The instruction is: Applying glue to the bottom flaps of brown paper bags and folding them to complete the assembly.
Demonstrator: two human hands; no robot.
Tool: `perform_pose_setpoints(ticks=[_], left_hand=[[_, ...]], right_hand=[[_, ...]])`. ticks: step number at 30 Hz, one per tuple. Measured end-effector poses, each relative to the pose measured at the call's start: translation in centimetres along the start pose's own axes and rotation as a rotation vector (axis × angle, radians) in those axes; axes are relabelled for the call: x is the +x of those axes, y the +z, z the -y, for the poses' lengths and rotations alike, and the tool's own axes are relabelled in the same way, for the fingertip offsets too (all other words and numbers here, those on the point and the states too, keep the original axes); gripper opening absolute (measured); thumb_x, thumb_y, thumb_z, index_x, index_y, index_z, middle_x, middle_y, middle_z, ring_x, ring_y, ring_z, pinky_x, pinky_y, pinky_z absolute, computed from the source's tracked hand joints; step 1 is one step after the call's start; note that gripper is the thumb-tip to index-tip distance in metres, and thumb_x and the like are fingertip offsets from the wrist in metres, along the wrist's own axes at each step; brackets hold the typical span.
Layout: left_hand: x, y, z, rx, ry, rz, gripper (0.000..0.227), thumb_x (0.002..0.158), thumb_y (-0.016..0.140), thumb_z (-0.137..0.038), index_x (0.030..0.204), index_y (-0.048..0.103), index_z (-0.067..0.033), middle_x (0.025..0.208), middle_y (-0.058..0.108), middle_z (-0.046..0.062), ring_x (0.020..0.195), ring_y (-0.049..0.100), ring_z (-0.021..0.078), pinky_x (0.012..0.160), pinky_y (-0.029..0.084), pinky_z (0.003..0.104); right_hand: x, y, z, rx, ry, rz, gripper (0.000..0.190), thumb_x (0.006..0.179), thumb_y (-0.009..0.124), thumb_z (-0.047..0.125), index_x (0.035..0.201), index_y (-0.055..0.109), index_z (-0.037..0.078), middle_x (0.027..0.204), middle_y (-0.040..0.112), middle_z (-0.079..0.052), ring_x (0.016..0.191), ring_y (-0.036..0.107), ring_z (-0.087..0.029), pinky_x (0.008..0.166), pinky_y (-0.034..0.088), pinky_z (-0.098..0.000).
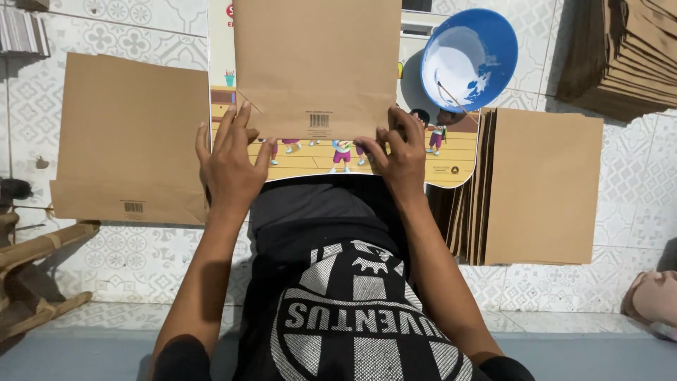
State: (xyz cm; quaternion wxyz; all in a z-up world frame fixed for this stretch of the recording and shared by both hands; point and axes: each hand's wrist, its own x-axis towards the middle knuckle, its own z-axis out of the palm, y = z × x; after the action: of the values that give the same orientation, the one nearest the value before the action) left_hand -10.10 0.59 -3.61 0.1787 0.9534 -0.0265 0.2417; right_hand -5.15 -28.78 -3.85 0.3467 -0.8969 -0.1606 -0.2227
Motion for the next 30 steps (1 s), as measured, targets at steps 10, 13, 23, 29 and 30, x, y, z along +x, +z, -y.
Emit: perform_pose_setpoints(ticks=[10,13,23,29,30], left_hand=[[0.2,-0.8,-0.4,-0.189,-0.043,-0.019,0.021,0.110,0.058,-0.030,0.105,0.066,-0.0110,0.143,0.067,0.001,0.138,0.056,0.0237,0.117,0.026,0.048],[-0.3,-0.3,0.1,-0.152,-0.003,-0.104,0.020,0.112,0.054,-0.027,0.104,0.067,-0.0143,0.143,0.067,0.002,0.139,0.055,0.0281,0.115,0.028,0.049],[-0.8,0.7,0.6,0.084,-0.001,-0.262,0.024,0.109,0.063,-0.047,0.109,0.076,-0.0273,0.087,0.078,-0.014,0.109,0.068,0.0168,0.108,0.021,0.056],[-0.2,-1.0,-1.3,-0.109,-0.102,-0.319,0.018,0.095,0.087,-0.024,0.101,0.072,-0.0175,0.090,0.075,-0.008,0.105,0.068,0.0217,0.101,0.032,0.048],[-0.4,-1.6,-1.9,-0.264,-0.136,-0.329,0.021,0.091,0.089,-0.013,0.095,0.069,-0.0116,0.091,0.072,-0.005,0.098,0.069,0.0241,0.095,0.042,0.042]], right_hand=[[-0.4,-0.5,-0.9,0.115,-0.001,-0.217,0.033,0.083,0.095,0.015,0.083,0.062,0.009,0.101,0.077,-0.007,0.093,0.074,-0.029,0.095,0.056,-0.0416],[-0.7,-0.6,-0.4,0.175,0.022,-0.283,0.006,0.097,0.076,0.007,0.099,0.071,0.007,0.096,0.077,-0.004,0.085,0.073,-0.026,0.084,0.057,-0.0378],[0.6,-1.3,1.3,0.000,-0.059,-0.233,0.019,0.098,0.071,0.002,0.116,0.073,0.002,0.075,0.066,-0.010,0.066,0.064,-0.027,0.067,0.055,-0.0359],[0.7,-1.4,0.7,0.039,-0.044,-0.263,0.021,0.095,0.078,0.006,0.115,0.072,0.003,0.072,0.067,-0.008,0.065,0.064,-0.027,0.066,0.056,-0.0358],[0.5,-1.4,0.3,0.036,-0.058,-0.245,0.025,0.091,0.084,0.007,0.114,0.073,0.005,0.073,0.066,-0.006,0.068,0.064,-0.027,0.068,0.056,-0.0354]])
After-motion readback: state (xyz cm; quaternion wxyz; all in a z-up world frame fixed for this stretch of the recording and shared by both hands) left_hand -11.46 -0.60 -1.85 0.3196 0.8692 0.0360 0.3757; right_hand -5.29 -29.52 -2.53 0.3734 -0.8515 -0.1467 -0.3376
